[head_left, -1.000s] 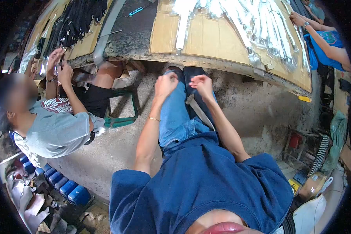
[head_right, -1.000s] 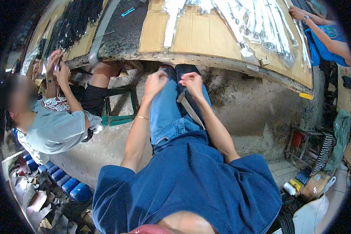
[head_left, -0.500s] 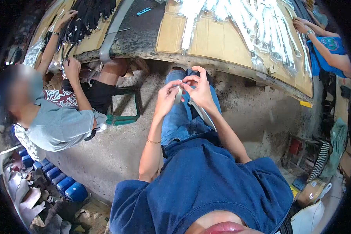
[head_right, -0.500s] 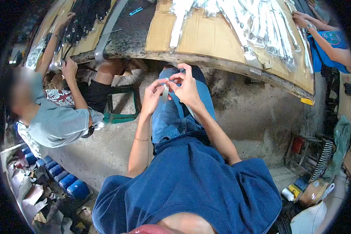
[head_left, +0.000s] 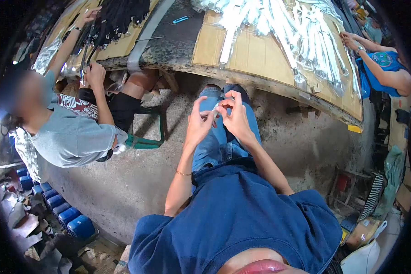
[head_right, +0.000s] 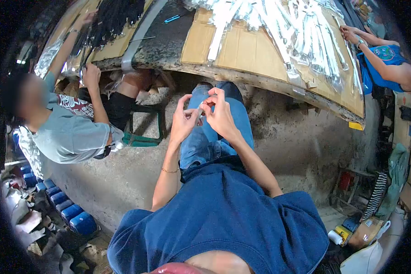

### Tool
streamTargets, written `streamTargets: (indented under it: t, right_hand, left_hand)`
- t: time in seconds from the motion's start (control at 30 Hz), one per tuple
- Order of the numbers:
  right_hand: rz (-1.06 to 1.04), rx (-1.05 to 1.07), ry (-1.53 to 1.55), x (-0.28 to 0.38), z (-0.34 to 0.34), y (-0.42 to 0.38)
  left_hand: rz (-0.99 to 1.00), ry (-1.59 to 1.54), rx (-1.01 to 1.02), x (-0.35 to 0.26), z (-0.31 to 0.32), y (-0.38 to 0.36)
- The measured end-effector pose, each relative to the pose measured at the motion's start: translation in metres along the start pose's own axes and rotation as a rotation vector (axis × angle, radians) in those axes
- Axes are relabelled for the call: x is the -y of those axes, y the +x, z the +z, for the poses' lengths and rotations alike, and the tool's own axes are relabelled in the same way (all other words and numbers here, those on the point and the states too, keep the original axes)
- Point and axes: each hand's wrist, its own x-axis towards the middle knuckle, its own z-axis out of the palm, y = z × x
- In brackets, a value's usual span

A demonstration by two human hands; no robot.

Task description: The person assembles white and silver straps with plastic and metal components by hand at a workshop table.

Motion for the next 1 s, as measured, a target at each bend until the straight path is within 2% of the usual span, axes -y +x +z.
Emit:
streamTargets:
  t: [0.07, 0.13, 0.17, 0.2, 0.23, 0.3, 0.4, 0.43, 0.6, 0.63, 0.67, 0.73, 0.77, 0.8, 0.87, 0.9, 0.93, 0.97, 1.0]
  right_hand:
    - [-0.073, -0.031, 0.023, 0.002, 0.005, -0.004]
    - [-0.235, -0.104, -0.012, 0.005, 0.007, -0.005]
    - [-0.294, -0.159, -0.035, 0.007, 0.005, -0.003]
    - [-0.299, -0.157, -0.04, 0.006, 0.004, -0.002]
    - [-0.241, -0.18, 0.009, 0.004, 0.002, -0.004]
    - [-0.14, -0.198, 0.045, 0.007, -0.002, -0.006]
    - [-0.267, -0.224, 0.04, -0.003, -0.002, -0.008]
    - [-0.252, -0.233, 0.042, -0.001, -0.006, -0.01]
    - [-0.196, -0.267, 0.198, 0.006, -0.011, 0.01]
    - [-0.149, -0.271, 0.176, 0.006, -0.01, 0.018]
    - [-0.098, -0.275, 0.154, 0.006, -0.008, 0.025]
    - [-0.112, -0.286, 0.257, 0.013, -0.003, 0.055]
    - [-0.125, -0.377, 0.345, 0.02, -0.002, 0.072]
    - [-0.139, -0.465, 0.436, 0.03, -0.002, 0.089]
    - [-0.088, -0.455, 0.429, 0.04, -0.005, 0.127]
    - [-0.036, -0.441, 0.315, 0.038, -0.004, 0.147]
    - [0.014, -0.427, 0.202, 0.034, -0.003, 0.169]
    - [-0.002, -0.438, 0.213, 0.03, -0.001, 0.191]
    - [-0.001, -0.428, 0.079, 0.021, 0.003, 0.213]
  left_hand:
    - [-0.037, 0.114, -0.04, -0.023, 0.003, -0.005]
    - [-0.079, 0.223, -0.075, -0.023, 0.006, -0.005]
    - [0.024, 0.277, -0.083, -0.012, 0.008, -0.002]
    - [0.133, 0.331, -0.092, -0.011, 0.008, 0.001]
    - [0.133, 0.326, -0.093, -0.01, 0.007, 0.0]
    - [0.097, 0.277, 0.068, -0.012, 0.006, 0.003]
    - [0.135, 0.379, 0.08, -0.018, 0.004, 0.003]
    - [0.136, 0.376, 0.079, -0.021, 0.005, 0.002]
    - [-0.033, 0.356, 0.164, -0.045, -0.001, 0.007]
    - [0.005, 0.383, 0.033, -0.042, -0.003, 0.012]
    - [0.014, 0.385, 0.036, -0.045, -0.008, 0.022]
    - [0.244, 0.961, -0.179, -0.067, -0.023, 0.048]
    - [0.202, 1.082, -0.209, -0.083, -0.028, 0.06]
    - [0.099, 1.073, -0.16, -0.099, -0.034, 0.077]
    - [0.166, 1.089, -0.207, -0.114, -0.042, 0.106]
    - [0.225, 1.209, -0.249, -0.12, -0.046, 0.126]
    - [0.134, 1.244, -0.243, -0.13, -0.05, 0.15]
    - [0.162, 1.304, -0.272, -0.139, -0.051, 0.172]
    - [0.188, 1.363, -0.302, -0.146, -0.052, 0.194]
